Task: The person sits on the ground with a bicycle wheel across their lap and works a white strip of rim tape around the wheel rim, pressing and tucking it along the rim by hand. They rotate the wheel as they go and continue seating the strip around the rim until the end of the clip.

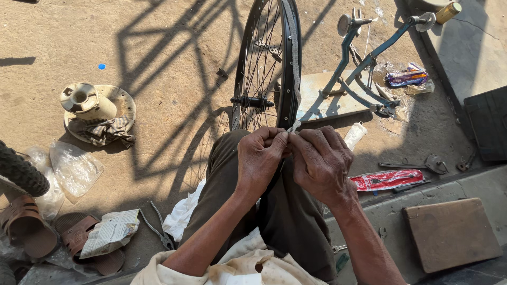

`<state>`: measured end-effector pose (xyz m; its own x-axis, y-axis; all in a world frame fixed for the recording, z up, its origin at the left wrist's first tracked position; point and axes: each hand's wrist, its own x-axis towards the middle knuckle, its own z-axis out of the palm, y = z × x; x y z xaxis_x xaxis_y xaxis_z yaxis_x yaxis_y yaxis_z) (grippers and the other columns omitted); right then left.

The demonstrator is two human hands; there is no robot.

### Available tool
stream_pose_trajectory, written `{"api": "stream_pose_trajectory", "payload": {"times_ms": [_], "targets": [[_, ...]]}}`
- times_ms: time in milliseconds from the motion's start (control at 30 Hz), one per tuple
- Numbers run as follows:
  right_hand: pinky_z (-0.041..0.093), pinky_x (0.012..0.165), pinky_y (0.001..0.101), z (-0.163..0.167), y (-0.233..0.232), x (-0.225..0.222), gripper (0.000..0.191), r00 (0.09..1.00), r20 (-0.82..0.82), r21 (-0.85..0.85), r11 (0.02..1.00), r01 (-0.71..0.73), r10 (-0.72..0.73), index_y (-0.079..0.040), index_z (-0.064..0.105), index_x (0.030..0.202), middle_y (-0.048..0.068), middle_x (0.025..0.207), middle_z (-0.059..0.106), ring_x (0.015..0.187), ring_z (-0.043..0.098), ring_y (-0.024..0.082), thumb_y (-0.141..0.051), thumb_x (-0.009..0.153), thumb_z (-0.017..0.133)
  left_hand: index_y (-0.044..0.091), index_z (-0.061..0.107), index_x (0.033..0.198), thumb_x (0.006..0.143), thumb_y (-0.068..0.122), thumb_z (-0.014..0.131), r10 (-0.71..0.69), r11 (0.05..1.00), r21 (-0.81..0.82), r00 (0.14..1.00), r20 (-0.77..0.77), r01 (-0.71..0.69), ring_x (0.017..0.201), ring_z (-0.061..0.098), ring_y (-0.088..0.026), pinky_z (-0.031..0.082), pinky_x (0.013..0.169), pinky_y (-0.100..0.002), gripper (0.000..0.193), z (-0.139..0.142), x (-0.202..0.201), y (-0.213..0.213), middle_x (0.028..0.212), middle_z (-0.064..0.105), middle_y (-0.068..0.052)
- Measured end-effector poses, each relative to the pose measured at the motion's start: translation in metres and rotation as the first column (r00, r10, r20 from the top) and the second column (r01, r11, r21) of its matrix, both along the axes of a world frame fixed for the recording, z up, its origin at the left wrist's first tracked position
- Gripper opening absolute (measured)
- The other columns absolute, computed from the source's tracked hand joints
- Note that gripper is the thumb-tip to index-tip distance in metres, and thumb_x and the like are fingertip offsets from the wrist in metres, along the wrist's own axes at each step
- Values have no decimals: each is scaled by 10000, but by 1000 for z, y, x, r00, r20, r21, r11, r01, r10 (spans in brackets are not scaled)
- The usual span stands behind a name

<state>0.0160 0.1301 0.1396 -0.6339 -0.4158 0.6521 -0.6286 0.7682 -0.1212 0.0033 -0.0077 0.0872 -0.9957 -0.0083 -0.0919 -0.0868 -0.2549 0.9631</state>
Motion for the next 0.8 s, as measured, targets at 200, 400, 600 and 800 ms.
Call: {"api": "stream_pose_trajectory", "payload": {"times_ms": [200, 400, 600, 800], "targets": [[534, 752, 399, 6, 2, -3, 167, 999, 38, 16, 1000, -23, 22, -23, 736, 977, 64, 937, 689, 852, 665, 245, 17, 817, 766, -70, 739, 1044, 974, 125, 674, -3, 998, 62, 1000, 1, 3, 755, 755, -115, 667, 690, -264, 217, -6, 0, 1, 845, 771, -106], [524, 734, 427, -2, -3, -5, 188, 1000, 17, 45, 999, 15, -16, -10, 677, 983, 117, 932, 666, 836, 638, 282, 13, 815, 758, -65, 745, 1034, 974, 130, 680, 19, 998, 52, 1000, -2, -18, 736, 743, -109, 654, 677, -257, 215, -6, 0, 0, 827, 768, -101], [548, 786, 393, -9, -5, 13, 187, 978, 189, -249, 968, -41, 90, -24, 632, 988, 108, 974, 666, 906, 673, 266, 23, 850, 749, -35, 736, 1007, 976, 137, 680, 48, 997, -55, 999, 12, -47, 722, 746, -110, 615, 627, -243, 184, 4, -2, -4, 824, 785, -98], [538, 725, 388, -6, -4, 42, 176, 946, 242, -277, 950, -146, 216, -34, 654, 990, 104, 947, 674, 842, 674, 266, -8, 848, 755, -33, 693, 1009, 1001, 137, 652, 15, 997, 75, 1000, -13, -14, 786, 781, -103, 625, 639, -236, 175, 9, -1, -9, 871, 792, -101]]}}
